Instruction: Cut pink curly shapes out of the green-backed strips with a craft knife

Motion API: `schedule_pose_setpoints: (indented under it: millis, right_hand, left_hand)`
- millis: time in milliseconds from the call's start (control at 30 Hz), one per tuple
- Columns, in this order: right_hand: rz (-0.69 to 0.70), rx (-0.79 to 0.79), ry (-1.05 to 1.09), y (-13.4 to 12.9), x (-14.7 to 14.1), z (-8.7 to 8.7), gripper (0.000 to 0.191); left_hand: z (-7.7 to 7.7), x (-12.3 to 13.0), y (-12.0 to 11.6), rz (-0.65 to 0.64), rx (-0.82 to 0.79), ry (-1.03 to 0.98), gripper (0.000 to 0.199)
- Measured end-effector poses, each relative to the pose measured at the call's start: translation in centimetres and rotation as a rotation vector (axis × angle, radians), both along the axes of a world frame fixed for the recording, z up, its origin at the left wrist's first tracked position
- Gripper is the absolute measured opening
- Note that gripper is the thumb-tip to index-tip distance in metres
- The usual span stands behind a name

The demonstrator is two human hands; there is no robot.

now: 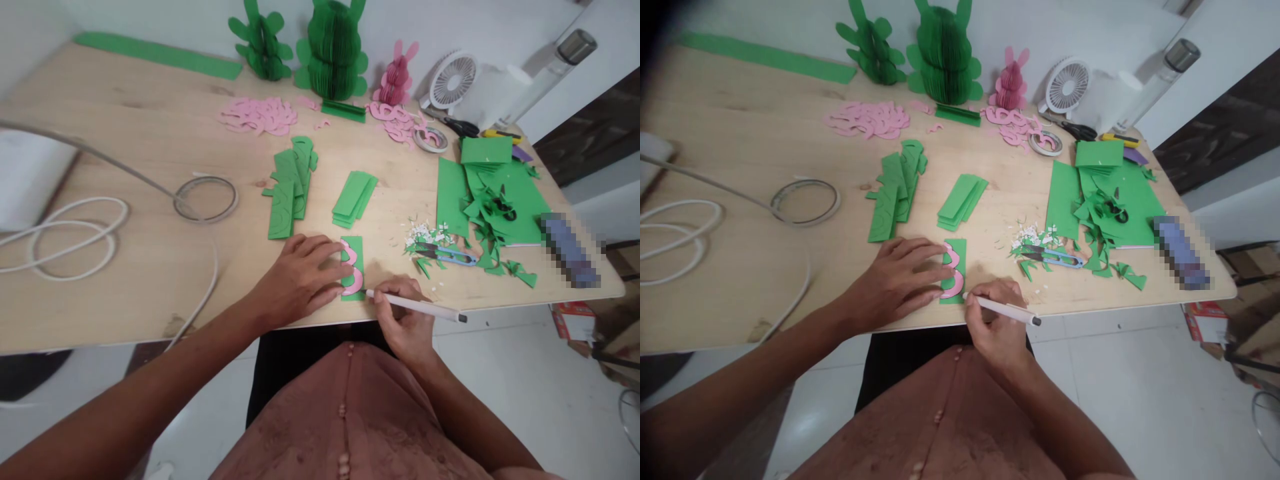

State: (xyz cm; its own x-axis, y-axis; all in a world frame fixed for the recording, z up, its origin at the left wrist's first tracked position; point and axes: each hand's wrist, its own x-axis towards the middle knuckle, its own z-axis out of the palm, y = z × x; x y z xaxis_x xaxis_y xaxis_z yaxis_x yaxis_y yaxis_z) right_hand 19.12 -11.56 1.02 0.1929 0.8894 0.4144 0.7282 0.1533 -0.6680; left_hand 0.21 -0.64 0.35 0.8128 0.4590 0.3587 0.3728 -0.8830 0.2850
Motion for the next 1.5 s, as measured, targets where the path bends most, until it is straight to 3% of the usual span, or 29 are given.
schedule_pose_setpoints:
  millis: [1333, 1500]
  right_hand:
    - [-0.081, -0.008, -0.003, 0.08, -0.2, -0.16, 0.012]
    - [0.005, -0.023, 0.062, -0.07, 0.17, -0.01, 0.009]
  left_hand:
    - [-0.27, 0.0, 0.06, 0.004, -0.009, 0.012, 0.027]
    - [-0.22, -0.02, 0.08, 0.001, -0.009, 0.016, 0.027]
